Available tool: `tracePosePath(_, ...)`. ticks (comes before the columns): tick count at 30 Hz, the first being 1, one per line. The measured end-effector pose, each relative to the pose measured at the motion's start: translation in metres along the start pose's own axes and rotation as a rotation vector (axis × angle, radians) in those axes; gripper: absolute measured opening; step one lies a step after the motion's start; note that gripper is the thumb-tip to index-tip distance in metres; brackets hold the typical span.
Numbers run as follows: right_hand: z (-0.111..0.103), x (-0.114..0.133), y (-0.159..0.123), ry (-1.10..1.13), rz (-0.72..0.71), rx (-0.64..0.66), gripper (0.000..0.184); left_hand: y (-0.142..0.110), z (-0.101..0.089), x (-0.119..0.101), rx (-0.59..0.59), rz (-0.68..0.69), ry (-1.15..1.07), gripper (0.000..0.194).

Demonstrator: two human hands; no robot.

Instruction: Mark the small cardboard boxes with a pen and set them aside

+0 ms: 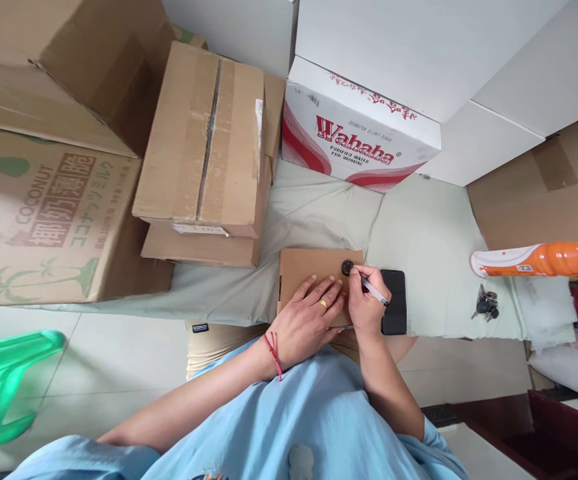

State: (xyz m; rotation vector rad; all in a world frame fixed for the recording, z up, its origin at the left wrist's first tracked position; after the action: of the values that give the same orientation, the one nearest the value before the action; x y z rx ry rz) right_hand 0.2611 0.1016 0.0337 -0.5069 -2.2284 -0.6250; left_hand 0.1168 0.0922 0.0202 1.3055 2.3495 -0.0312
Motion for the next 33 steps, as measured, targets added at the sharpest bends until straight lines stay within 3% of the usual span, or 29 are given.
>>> tracePosePath(5,0.004,0.001,0.001,0.011,-0.010,0.032,0.020,0.001,-0.001,0.000,-0.011,0.003,-0.004,0.067)
tracePosePath(18,-0.006,-0.006,0.001,-0.018,0.021,-0.088,0.018,-0.001,0.000,-0.001,-0.018,0.008,0.015,0.061)
tracePosePath(33,-0.010,-0.007,0.000,-0.065,0.046,-0.135,0.013,0.000,-0.002,0.000,-0.033,0.009,0.026,0.062)
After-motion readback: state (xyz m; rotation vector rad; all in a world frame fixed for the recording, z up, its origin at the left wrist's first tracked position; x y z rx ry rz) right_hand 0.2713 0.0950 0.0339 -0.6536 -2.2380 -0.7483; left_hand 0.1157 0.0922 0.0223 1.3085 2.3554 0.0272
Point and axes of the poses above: each hand's wrist, its own y-axis towards the middle knuckle, its own z-axis out of the palm, x = y × z, the point moved 9 cm from there along y, towards the middle knuckle, and after that the axes turned 1 degree about -z, right-handed, at the moved point
